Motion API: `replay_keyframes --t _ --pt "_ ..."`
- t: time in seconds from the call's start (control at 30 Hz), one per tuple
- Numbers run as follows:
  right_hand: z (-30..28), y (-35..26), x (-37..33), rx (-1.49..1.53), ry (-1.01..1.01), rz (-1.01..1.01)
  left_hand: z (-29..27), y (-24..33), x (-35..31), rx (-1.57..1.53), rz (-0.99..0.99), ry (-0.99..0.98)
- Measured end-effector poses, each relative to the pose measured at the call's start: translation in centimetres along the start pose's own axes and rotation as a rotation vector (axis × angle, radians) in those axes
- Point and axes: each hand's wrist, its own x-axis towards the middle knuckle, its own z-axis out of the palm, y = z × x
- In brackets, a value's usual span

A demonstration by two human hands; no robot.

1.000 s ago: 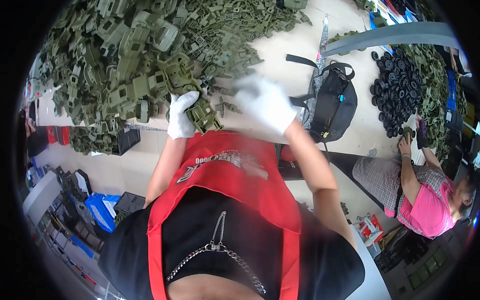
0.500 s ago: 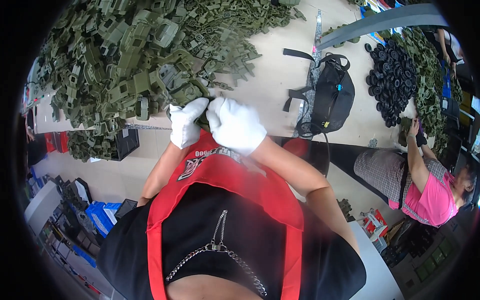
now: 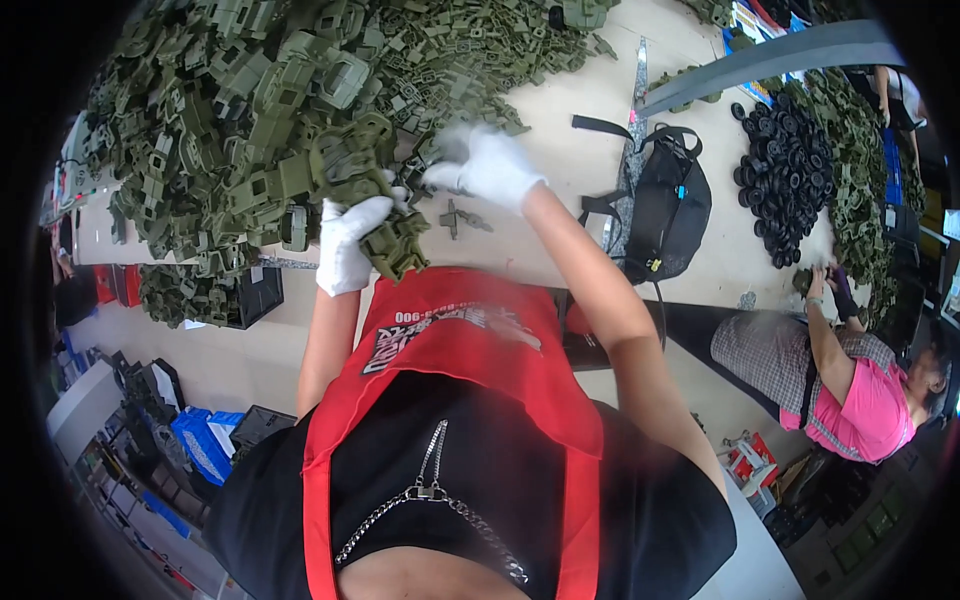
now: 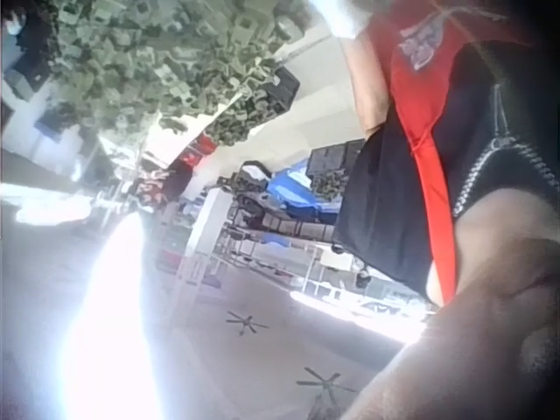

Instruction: The person assembles green plastic toy tank parts with black plastic rings by hand at a factory workstation.

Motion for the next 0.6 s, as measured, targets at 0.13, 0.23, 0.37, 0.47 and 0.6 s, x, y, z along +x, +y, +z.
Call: replay_keyframes --t 0.13,0.23,0.37,0.47,0.6 --pt "0.1 2.0 4.2 -1.008 0.172 -0.417 -1.1 0.6 -0.3 -0.216 -0.022 0.098" --pt "-1.6 2.3 5.1 -1.198 0.036 -0.461 -1.7 0.0 -0.2 -0.256 -0.01 0.082" --pt "-9.9 2.0 -0.5 -1.022 -0.306 -0.107 -0.5 0.2 -0.9 -0.25 -0.035 0.094" --pt "-10.4 3.7 0.2 -1.189 -0.404 0.049 0.2 -1.6 0.4 -0.234 -0.12 0.042" --pt "-8.3 7.4 0.9 -0.995 0.075 -0.14 3.0 0.1 0.3 -0.222 -0.221 0.012"
